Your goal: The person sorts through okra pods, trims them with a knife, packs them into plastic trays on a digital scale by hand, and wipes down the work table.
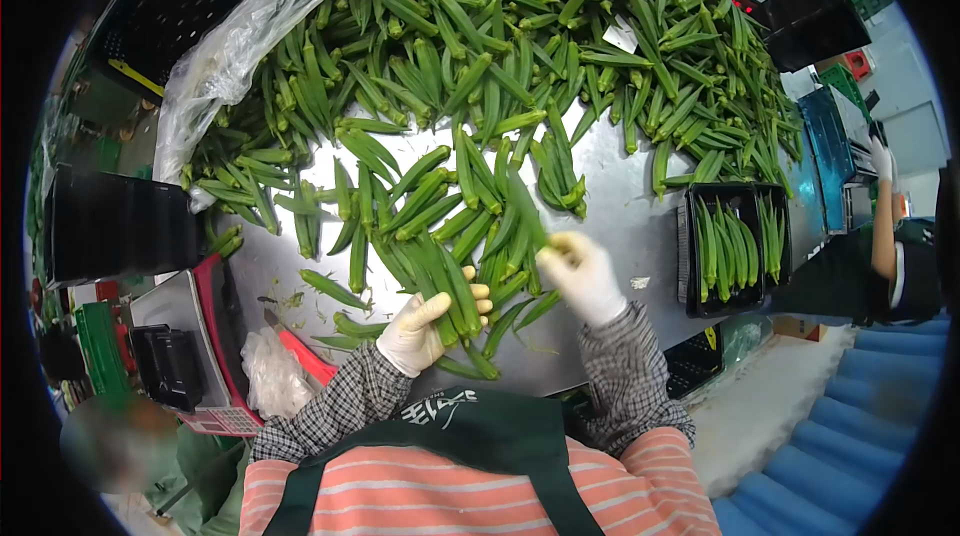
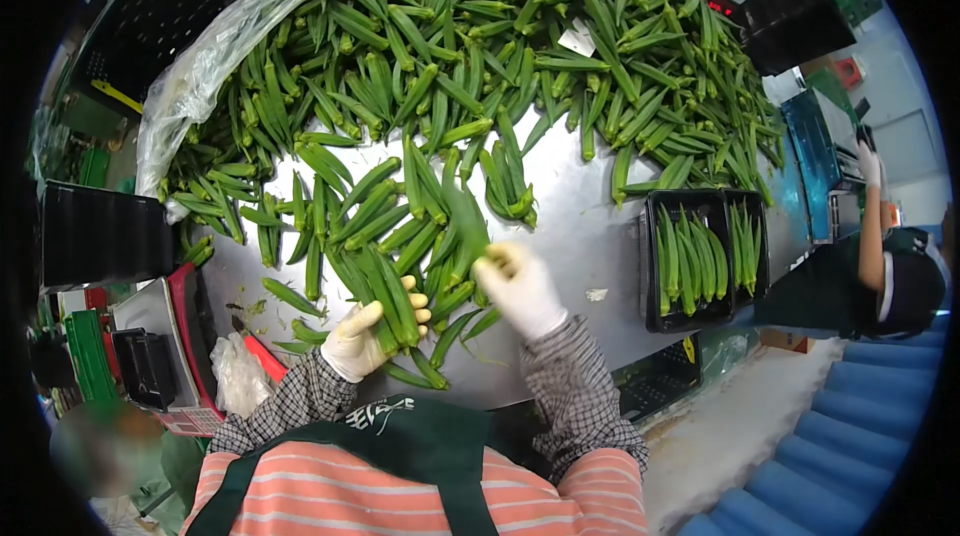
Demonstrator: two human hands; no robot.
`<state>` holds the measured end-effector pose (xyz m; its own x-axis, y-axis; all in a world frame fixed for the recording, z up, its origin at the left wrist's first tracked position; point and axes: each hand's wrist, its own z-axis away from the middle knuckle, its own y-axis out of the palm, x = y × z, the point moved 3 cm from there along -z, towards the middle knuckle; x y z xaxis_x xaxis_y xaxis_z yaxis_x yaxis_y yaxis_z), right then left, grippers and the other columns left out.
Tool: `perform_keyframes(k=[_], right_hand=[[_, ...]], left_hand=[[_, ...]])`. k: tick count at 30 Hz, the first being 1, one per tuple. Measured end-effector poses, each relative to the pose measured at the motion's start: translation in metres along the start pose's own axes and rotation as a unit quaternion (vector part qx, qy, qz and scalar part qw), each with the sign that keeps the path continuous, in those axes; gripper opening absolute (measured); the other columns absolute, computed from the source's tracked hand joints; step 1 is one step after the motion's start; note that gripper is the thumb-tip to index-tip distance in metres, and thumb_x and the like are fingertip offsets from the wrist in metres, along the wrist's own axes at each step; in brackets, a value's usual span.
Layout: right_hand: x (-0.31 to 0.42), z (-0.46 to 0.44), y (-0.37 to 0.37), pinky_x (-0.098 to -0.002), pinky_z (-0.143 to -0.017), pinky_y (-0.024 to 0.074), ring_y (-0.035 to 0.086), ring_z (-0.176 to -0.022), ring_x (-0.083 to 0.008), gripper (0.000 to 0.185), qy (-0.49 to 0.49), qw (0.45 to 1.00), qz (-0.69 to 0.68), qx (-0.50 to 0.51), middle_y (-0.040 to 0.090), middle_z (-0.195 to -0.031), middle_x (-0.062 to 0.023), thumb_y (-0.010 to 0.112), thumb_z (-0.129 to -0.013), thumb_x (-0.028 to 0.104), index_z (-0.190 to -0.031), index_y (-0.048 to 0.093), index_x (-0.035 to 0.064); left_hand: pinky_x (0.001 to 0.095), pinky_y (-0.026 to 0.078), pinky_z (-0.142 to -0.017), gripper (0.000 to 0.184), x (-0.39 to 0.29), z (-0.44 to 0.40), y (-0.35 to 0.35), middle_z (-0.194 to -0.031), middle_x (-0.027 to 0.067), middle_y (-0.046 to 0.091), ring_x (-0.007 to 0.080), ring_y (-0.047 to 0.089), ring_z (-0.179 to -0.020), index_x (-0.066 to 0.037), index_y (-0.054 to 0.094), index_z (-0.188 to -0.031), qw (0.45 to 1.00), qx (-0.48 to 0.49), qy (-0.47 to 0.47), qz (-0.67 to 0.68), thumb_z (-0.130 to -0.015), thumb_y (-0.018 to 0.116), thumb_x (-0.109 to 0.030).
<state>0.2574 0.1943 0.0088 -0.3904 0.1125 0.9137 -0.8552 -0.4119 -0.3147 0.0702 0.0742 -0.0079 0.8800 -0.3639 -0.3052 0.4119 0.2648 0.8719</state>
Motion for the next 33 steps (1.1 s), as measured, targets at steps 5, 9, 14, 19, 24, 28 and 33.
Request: perform_keyframes(k=[5,9,14,19,24,28,33], right_hand=[[0.042,0.031,0.035,-0.0342,-0.07,0.0498,0.061,-0.078,-0.0275,0.027,-0.222,0.954,0.149,0.137,0.059,-0.087,-0.0121,0.069,-0.076,0.023,-0.095,0.062,0.0041],[0.026,-0.034,-0.01,-0.0379,-0.077,0.047,0.056,-0.089,-0.0305,0.027,-0.254,0.9,0.329,-0.131,0.056,-0.105,-0.0159,0.06,-0.074,0.006,-0.101,0.061,0.0058],[-0.013,-0.056,-0.029,-0.0419,-0.087,0.0395,0.05,-0.102,-0.0316,0.024,-0.226,0.866,0.43,-0.117,0.054,-0.112,-0.0139,0.062,-0.072,0.009,-0.096,0.064,0.009],[-0.032,-0.02,-0.029,-0.0263,-0.067,0.0479,0.057,-0.071,-0.0128,0.01,0.041,0.988,-0.143,-0.038,0.06,-0.087,-0.0063,0.058,-0.087,0.01,-0.092,0.06,0.0015],[-0.047,0.003,-0.019,-0.0273,-0.071,0.0485,0.059,-0.077,-0.0142,0.014,0.062,0.912,-0.405,-0.001,0.061,-0.092,-0.0081,0.054,-0.089,0.008,-0.099,0.057,-0.001],[-0.005,0.032,0.012,-0.0284,-0.079,0.0482,0.06,-0.086,-0.0162,0.012,0.046,0.955,-0.283,0.071,0.062,-0.096,-0.0075,0.057,-0.087,0.006,-0.097,0.06,0.0004],[0.032,0.034,0.036,-0.029,-0.079,0.0473,0.061,-0.088,-0.0216,0.018,-0.214,0.973,0.003,0.088,0.063,-0.091,-0.0111,0.064,-0.079,0.003,-0.097,0.063,0.0009]], left_hand=[[0.0424,0.045,-0.092,0.05,0.0,-0.012,-0.005,-0.115,0.0153,0.056,0.0278,0.055,-0.107,-0.003,0.04,-0.128,0.999,-0.031,0.02,0.011,-0.084,0.061,-0.012],[0.0444,0.043,-0.095,0.057,-0.007,-0.007,-0.006,-0.117,0.017,0.055,0.0295,0.054,-0.108,-0.002,0.037,-0.13,0.999,-0.03,0.011,0.019,-0.078,0.059,-0.005],[0.0459,0.039,-0.098,0.067,-0.009,-0.005,0.001,-0.125,0.0189,0.049,0.0306,0.051,-0.114,-0.001,0.031,-0.134,1.0,0.014,0.001,0.022,-0.074,0.059,-0.002],[0.0458,0.038,-0.099,0.066,-0.008,-0.006,0.001,-0.126,0.0191,0.048,0.0307,0.05,-0.114,-0.002,0.029,-0.136,1.0,0.004,-0.015,0.018,-0.079,0.06,-0.007],[0.0448,0.039,-0.098,0.065,0.0,-0.007,0.002,-0.125,0.0178,0.049,0.0303,0.05,-0.114,-0.003,0.028,-0.136,0.999,0.014,-0.031,0.015,-0.081,0.061,-0.009],[0.0422,0.041,-0.096,0.061,0.007,-0.008,0.004,-0.124,0.0168,0.05,0.0282,0.051,-0.112,-0.003,0.034,-0.133,0.999,-0.006,-0.006,-0.033,-0.081,0.063,-0.012],[0.0399,0.043,-0.092,0.05,0.013,-0.01,-0.001,-0.118,0.0162,0.055,0.0254,0.054,-0.106,-0.002,0.042,-0.126,0.997,-0.06,0.013,-0.049,-0.081,0.062,-0.012]])
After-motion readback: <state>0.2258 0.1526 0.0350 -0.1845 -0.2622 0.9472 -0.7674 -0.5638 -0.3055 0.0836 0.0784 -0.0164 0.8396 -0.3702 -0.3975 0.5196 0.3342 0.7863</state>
